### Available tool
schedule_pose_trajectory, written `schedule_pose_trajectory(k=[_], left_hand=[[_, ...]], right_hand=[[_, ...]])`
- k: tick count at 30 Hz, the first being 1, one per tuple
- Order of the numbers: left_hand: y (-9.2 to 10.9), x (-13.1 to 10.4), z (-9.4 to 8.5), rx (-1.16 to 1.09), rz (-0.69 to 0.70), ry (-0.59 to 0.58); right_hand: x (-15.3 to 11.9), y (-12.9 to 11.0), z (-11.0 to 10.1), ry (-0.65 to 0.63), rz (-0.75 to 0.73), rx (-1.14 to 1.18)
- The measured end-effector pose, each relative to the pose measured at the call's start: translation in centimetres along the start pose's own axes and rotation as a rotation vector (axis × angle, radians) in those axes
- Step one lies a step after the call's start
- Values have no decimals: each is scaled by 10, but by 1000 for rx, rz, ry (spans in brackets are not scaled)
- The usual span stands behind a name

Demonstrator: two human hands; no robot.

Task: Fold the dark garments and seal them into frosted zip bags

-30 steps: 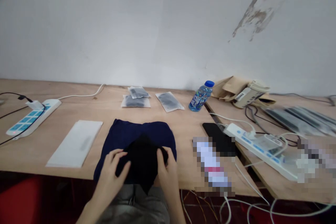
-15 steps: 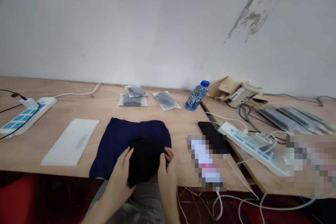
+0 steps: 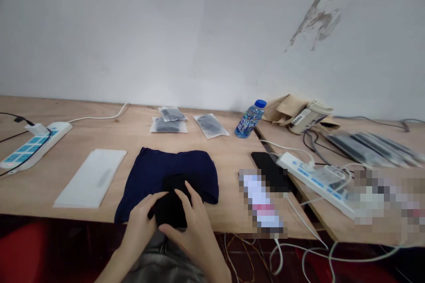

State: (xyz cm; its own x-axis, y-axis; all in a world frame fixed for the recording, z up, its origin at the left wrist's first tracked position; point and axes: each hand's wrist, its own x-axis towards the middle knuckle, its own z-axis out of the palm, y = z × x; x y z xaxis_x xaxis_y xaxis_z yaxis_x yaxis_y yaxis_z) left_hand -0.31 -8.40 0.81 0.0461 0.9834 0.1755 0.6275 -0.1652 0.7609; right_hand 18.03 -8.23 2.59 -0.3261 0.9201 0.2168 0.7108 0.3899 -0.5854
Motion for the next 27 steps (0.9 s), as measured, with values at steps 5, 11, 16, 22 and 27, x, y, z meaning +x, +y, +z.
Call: schedule_pose_trajectory(k=[5, 11, 16, 22, 27], left_hand=[[7, 27, -12, -159, 44, 243], [29, 57, -32, -316, 21, 201], [59, 94, -73, -192, 101, 116], [48, 146, -103, -29, 133, -262], [-17, 141, -86, 202, -43, -180]], right_hand=[[4, 8, -1, 129, -7, 18], [16, 7, -12, 312, 112, 271], [26, -20, -41, 249, 224, 520], [68, -10, -62, -54, 196, 595], [128, 50, -47, -277, 115, 317]])
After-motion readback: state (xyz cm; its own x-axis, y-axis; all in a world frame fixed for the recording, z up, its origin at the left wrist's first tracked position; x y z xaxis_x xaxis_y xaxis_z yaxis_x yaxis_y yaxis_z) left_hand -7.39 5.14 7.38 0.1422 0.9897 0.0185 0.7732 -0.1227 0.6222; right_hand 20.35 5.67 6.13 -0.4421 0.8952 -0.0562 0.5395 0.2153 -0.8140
